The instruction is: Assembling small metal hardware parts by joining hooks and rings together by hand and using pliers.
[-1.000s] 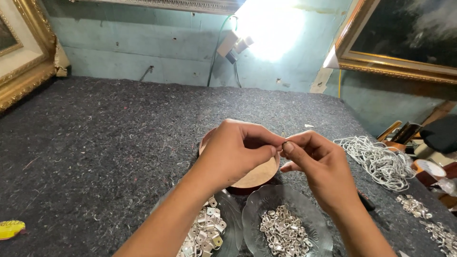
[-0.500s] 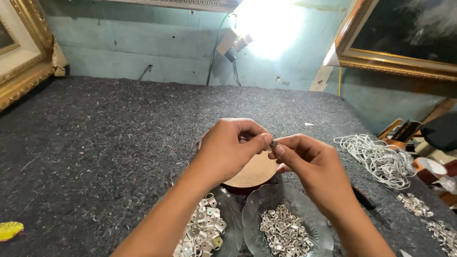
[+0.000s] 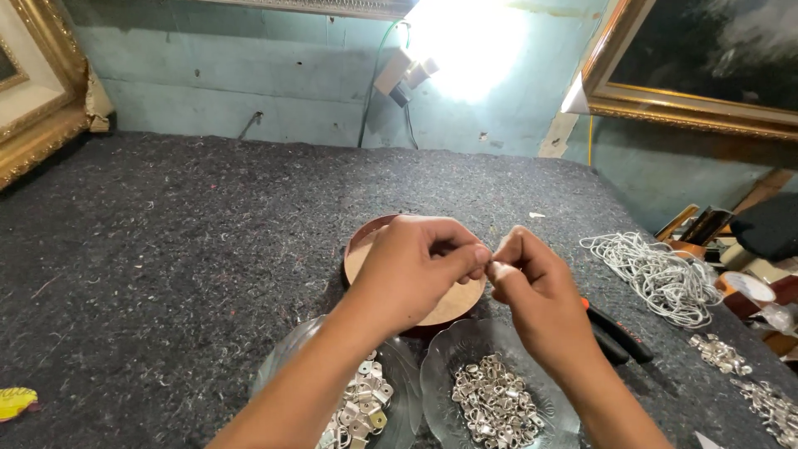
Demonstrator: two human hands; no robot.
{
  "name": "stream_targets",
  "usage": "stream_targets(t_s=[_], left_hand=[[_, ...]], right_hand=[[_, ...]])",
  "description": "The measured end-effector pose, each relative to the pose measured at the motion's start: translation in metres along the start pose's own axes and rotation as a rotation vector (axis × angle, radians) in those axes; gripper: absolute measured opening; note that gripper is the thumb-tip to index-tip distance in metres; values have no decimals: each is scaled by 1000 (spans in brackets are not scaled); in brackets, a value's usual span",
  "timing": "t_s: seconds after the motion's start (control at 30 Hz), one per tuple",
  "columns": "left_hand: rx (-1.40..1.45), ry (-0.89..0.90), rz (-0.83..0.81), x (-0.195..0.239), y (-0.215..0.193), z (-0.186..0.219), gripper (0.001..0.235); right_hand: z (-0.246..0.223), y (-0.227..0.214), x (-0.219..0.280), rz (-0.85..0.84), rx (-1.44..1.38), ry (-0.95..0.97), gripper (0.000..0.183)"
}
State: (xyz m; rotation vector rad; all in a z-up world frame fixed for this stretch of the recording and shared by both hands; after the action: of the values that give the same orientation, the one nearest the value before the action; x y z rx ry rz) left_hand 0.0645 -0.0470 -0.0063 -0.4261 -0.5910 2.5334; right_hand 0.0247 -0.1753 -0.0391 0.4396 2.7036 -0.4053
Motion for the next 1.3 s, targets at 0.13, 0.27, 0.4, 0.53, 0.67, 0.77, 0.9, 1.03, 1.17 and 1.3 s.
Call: stream_targets(t_s=[0.13, 0.27, 0.4, 0.53, 0.67, 0.77, 0.9, 1.03, 1.17, 1.3], left_hand=[[14, 16, -4, 1, 3, 0, 16], [52, -44, -101, 5, -1, 4, 15], [-151, -169, -61, 7, -16, 6, 20], [-147, -203, -25, 3, -31, 1, 20], [-342, -181, 38, 6, -45, -4, 20], [-439, -169, 1, 7, -46, -2, 22], [-467, -221, -52, 10, -44, -7, 24], [-464, -257, -44, 13, -49, -8, 24], [-423, -219, -8, 11, -59, -13, 24], [-438, -201, 11, 9, -67, -14, 22]], right_hand=[[-2, 5, 4, -5, -159, 1, 16], [-1, 8, 4, -15, -236, 18, 16], [8, 7, 2, -148, -335, 76, 15], [-15, -6, 2, -151, 13, 115, 16], [-39, -23, 17, -138, 415, 197, 17], [-40, -34, 26, -202, 584, 198, 21], [-27, -47, 41, -210, 817, 390, 30], [-36, -37, 28, -194, 815, 287, 31], [-12, -12, -9, -297, 889, 99, 34], [37, 23, -43, -770, 1149, -148, 53]])
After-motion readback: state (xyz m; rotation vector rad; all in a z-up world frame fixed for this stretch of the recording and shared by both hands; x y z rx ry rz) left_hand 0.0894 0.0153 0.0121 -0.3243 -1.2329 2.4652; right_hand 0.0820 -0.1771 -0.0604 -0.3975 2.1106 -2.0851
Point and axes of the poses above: each hand's wrist, its own x-axis away from the middle knuckle, its own y-axis out of the palm, z = x × y, the point moved 7 cm from there along -x, towards the middle knuckle, and after that the axes turned 6 degrees about -x, right-handed, at the moved point
